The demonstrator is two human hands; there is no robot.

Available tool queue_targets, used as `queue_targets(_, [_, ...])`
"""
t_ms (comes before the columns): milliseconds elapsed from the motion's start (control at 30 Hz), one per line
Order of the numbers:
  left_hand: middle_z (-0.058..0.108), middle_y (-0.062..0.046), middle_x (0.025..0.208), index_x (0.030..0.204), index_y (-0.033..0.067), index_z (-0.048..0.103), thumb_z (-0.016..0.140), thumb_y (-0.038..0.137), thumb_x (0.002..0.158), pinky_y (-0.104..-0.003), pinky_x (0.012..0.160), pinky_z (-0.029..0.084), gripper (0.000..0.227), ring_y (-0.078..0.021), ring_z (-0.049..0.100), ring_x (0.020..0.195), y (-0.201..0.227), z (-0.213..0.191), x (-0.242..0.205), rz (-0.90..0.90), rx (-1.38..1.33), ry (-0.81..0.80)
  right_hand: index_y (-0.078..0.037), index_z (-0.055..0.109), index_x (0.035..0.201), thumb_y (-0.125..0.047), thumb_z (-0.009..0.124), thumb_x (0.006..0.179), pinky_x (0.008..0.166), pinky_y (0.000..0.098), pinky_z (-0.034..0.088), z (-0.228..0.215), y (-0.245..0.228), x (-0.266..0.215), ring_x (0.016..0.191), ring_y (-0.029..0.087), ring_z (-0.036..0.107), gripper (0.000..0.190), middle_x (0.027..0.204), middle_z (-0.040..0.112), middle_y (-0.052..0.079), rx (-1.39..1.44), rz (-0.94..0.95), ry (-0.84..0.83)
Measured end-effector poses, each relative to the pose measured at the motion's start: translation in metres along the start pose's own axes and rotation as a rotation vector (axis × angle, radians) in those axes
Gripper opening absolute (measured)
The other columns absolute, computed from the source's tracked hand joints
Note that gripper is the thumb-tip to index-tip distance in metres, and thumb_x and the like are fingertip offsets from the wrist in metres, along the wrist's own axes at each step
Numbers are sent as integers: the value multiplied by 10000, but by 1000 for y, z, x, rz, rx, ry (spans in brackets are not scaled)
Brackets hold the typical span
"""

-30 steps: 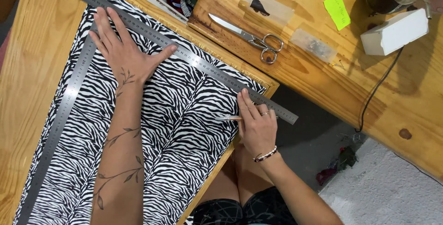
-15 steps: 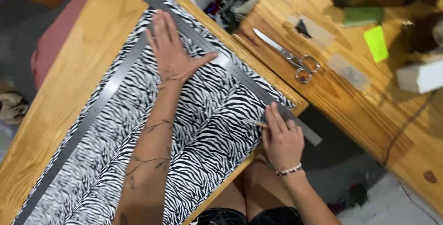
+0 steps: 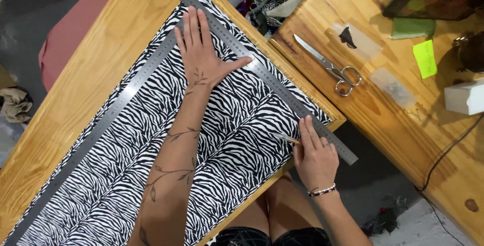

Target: The person unfolds a piece of zebra-print fabric on a wooden table and smooths it out. They then use a long metal ruler and a pencil to measure and mark lines on the fabric, adjusting the ruler's position multiple times to draw straight lines across the material.

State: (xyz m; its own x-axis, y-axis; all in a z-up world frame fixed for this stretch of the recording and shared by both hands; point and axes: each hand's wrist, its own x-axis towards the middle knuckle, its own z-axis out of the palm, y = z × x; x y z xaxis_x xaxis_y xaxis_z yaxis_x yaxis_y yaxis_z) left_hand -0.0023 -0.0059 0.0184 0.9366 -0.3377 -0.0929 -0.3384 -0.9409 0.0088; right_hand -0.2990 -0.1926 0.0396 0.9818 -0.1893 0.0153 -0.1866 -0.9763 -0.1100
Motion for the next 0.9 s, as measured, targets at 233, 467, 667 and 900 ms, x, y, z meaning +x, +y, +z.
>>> queue_targets(233, [-27,-132,1727,1647,55,-17,434,1171,708,-540,1314,-33,1527,-283,-25,1616,-4,11,-1,38,-51,22,-127,503,1504,-193,616,933,629,343,450,-8,-2,1,811,221,614,586,1551,512,21,22,12,-32])
queue_targets(467, [-16,-153,1735,1634,59,-40,508,1127,720,-560,1305,-53,1509,-305,-19,1625,-4,12,0,24,-151,43,-127,497,1502,-171,604,964,616,321,386,-7,-2,2,722,198,539,550,1588,449,40,38,12,0])
queue_targets(667, [-28,-159,1732,1637,44,-37,524,1148,708,-569,1310,-56,1548,-318,-31,1625,-6,18,1,37,-136,49,-117,464,1530,-185,599,962,616,299,356,2,-4,-4,700,172,526,588,1618,397,35,9,22,-4])
queue_targets(900, [-69,-223,1711,1605,-16,-85,574,1169,540,-593,1259,-94,1724,-370,-85,1597,5,-7,5,13,-122,-86,-108,464,1527,-177,613,940,622,298,370,1,-3,-4,743,166,576,610,1614,404,45,24,10,-10])
